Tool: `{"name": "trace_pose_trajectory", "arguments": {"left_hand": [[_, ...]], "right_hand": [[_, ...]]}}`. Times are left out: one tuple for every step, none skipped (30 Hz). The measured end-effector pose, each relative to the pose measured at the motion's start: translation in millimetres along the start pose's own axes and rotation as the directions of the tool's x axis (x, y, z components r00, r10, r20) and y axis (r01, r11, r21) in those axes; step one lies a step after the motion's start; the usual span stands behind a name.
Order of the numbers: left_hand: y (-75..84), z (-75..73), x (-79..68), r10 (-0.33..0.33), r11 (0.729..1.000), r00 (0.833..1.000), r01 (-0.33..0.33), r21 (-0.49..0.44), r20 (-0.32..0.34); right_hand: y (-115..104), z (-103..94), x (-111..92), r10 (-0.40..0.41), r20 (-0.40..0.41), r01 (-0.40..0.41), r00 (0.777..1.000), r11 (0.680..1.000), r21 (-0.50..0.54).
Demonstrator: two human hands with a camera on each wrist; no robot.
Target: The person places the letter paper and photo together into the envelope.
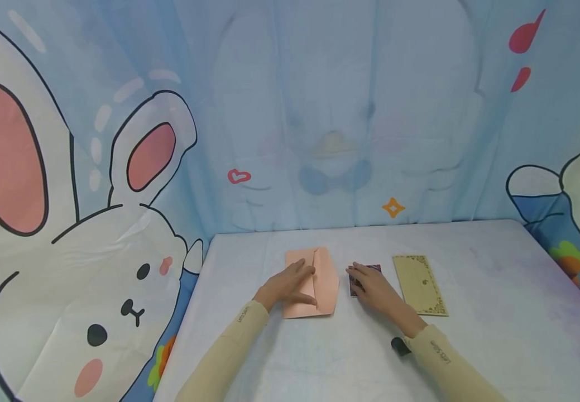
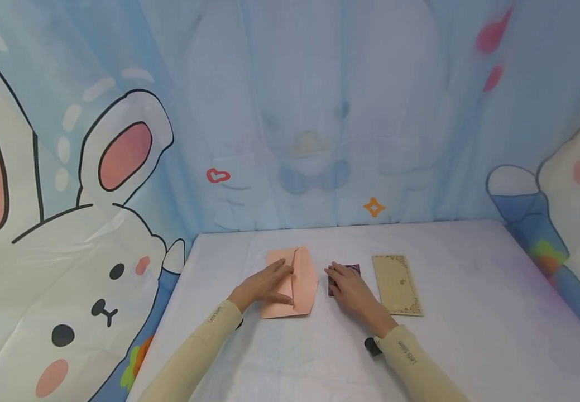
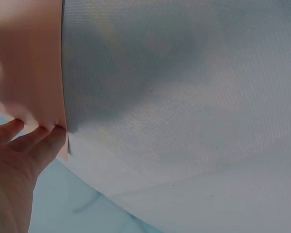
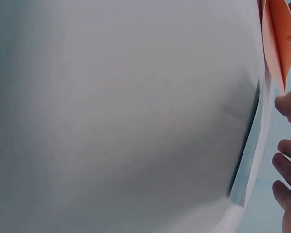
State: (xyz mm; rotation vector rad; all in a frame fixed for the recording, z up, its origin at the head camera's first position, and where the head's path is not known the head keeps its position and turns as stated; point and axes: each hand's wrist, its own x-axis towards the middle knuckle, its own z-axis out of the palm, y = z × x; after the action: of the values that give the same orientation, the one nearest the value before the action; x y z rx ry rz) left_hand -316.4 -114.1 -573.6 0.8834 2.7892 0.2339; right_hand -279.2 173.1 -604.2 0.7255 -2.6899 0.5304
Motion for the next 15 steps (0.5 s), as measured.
{"name": "trace_pose_trajectory", "arguments": {"left_hand": [[0.1, -0.2, -0.1, 0.003, 1.000, 1.000, -0.003, 0.006, -0.001], [0.2, -0.3, -0.1, 0.004, 1.000, 1.000, -0.004, 0.010, -0.002], [0.4, -0.6, -0.2, 0.003, 1.000, 1.000, -0.003, 0.008, -0.002], [0.6, -1.1, -0.5, 0.001, 1.000, 1.000, -0.001, 0.008, 0.000], [0.5, -1.1, -0.6, 0.000, 1.000, 1.000, 0.000, 0.009, 0.002], [0.5, -1.4, -0.9, -0.001, 1.000, 1.000, 0.001, 0.007, 0.003], [0.4, -1.6, -1.1, 0.001, 1.000, 1.000, -0.001, 0.006, 0.004], [0.4, -1.5, -1.1, 0.005, 1.000, 1.000, -0.005, 0.003, 0.000], [0.2, -1.4, -1.2, 0.009, 1.000, 1.000, -0.009, 0.000, -0.004], [0.1, -1.5, -1.3, 0.015, 1.000, 1.000, -0.015, -0.001, -0.005], [-0.1, -1.4, -1.2, 0.021, 1.000, 1.000, -0.022, -0.003, -0.008], [-0.1, -1.3, -1.3, 0.024, 1.000, 1.000, -0.025, -0.008, -0.012], [0.0, -1.3, -1.3, 0.027, 1.000, 1.000, -0.027, -0.013, -0.013], [0.0, -1.2, -1.3, 0.027, 0.999, 1.000, -0.027, -0.019, -0.013], [0.1, -1.3, -1.5, 0.025, 0.999, 1.000, -0.025, -0.024, -0.011]], "right_hand": [[1.7, -1.1, -0.4, 0.004, -0.005, -0.004, 1.000, 1.000, -0.004], [3.3, -2.2, -0.9, 0.014, -0.006, -0.014, 1.000, 1.000, -0.010], [4.9, -3.2, -1.3, 0.027, -0.006, -0.027, 1.000, 1.000, -0.013], [6.3, -4.3, -1.6, 0.037, -0.007, -0.037, 0.999, 0.999, -0.022], [7.6, -5.2, -2.1, 0.056, -0.002, -0.056, 0.998, 0.998, -0.026], [8.9, -6.0, -2.8, 0.079, 0.006, -0.079, 0.997, 0.996, -0.034], [10.0, -6.8, -3.4, 0.105, 0.015, -0.105, 0.994, 0.994, -0.039], [11.1, -7.4, -4.1, 0.132, 0.026, -0.130, 0.991, 0.990, -0.047], [12.2, -7.7, -4.7, 0.159, 0.038, -0.157, 0.987, 0.986, -0.053], [13.5, -7.9, -5.3, 0.187, 0.052, -0.184, 0.981, 0.981, -0.062], [14.4, -8.0, -6.0, 0.217, 0.066, -0.213, 0.974, 0.975, -0.066], [15.5, -8.0, -6.6, 0.241, 0.077, -0.236, 0.967, 0.969, -0.069], [16.3, -8.1, -7.0, 0.266, 0.090, -0.260, 0.960, 0.963, -0.069], [17.0, -8.2, -7.3, 0.289, 0.102, -0.283, 0.952, 0.957, -0.069], [17.7, -8.4, -7.5, 0.309, 0.115, -0.303, 0.944, 0.951, -0.070]]}}
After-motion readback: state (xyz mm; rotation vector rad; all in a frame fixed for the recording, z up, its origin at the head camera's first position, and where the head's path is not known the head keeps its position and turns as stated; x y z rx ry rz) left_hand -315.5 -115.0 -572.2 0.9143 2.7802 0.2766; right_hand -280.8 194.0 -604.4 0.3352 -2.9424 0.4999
